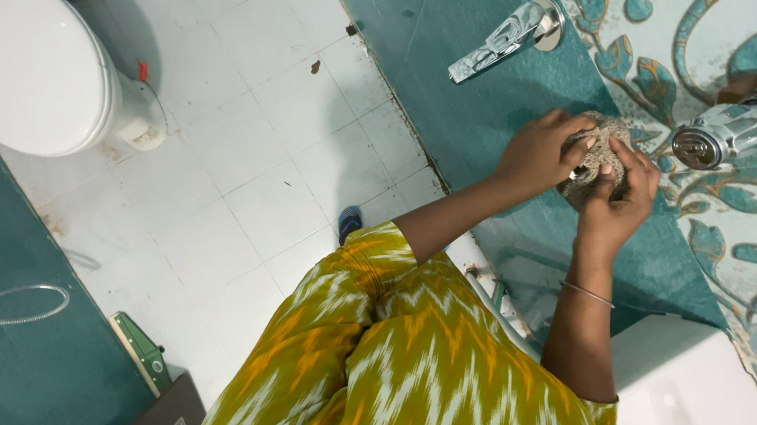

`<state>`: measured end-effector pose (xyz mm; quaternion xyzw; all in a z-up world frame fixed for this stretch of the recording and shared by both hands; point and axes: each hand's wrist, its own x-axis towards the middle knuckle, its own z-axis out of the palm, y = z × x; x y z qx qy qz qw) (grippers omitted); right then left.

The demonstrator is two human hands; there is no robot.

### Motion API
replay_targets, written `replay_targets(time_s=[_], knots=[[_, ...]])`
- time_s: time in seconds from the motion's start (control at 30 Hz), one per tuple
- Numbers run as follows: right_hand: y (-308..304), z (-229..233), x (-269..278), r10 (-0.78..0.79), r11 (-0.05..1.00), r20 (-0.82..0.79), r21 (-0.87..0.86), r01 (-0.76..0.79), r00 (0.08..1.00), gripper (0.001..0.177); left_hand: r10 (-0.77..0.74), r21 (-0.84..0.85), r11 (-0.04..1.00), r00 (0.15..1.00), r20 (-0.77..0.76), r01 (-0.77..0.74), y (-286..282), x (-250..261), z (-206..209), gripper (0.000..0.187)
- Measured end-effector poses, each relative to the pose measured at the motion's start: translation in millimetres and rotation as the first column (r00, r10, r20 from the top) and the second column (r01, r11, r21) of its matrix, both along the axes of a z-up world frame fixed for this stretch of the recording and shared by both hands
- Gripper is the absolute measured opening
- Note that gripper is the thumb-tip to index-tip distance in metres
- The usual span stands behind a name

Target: The person cleans two different sink faucets using a rough cloth by hand, wiping the spout, handles, and base of each faucet.

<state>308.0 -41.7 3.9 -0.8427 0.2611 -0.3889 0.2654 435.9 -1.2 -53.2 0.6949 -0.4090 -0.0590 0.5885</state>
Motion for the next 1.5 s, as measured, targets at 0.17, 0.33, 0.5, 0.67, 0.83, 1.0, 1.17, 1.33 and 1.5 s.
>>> replay_targets(time_s=[0.17, 0.33, 0.5, 0.67, 0.83, 1.0, 1.17, 1.33, 1.5], knots=[[25, 4, -11, 0.036, 0.999, -0.045, 0.004, -0.036, 0.998, 0.023, -0.094, 0.025, 0.995, 0.986, -0.135, 0.098, 32, 2, -1, 0.030], [29, -1, -18, 0.109, 0.994, -0.046, -0.011, -0.109, 0.993, 0.028, -0.034, -0.019, 0.999, 0.991, -0.132, 0.031, 54, -9, -3, 0.029], [-2, -8, -16, 0.106, 0.992, -0.014, -0.069, -0.107, 0.994, 0.024, 0.022, -0.029, 0.999, 0.999, -0.047, -0.024, 21, -10, 4, 0.030], [-24, -4, -13, 0.014, 0.996, 0.004, -0.083, -0.014, 1.000, 0.030, 0.033, -0.013, 0.999, 0.997, 0.070, -0.032, -15, -5, 17, 0.028], [-10, -4, -10, 0.021, 0.994, -0.033, -0.108, -0.024, 0.999, 0.050, -0.008, -0.037, 0.999, 1.000, -0.018, 0.008, -11, 0, 14, 0.030], [23, -2, -21, 0.110, 0.985, -0.167, -0.115, -0.130, 0.980, 0.040, -0.185, -0.056, 0.982, 0.972, -0.143, 0.179, 46, 2, 2, 0.027], [28, -6, -20, 0.044, 0.996, -0.207, -0.064, -0.059, 0.977, 0.048, -0.166, -0.071, 0.985, 0.973, -0.158, 0.156, 54, -1, 8, 0.025], [-4, -1, -12, -0.039, 0.994, -0.187, -0.110, 0.018, 0.982, 0.054, -0.125, -0.069, 0.990, 0.992, -0.006, 0.124, 2, 6, 16, 0.024], [-5, 7, -12, -0.052, 0.998, -0.142, -0.045, 0.046, 0.989, 0.047, -0.166, -0.090, 0.982, 0.986, 0.037, 0.168, -14, 14, 18, 0.022]])
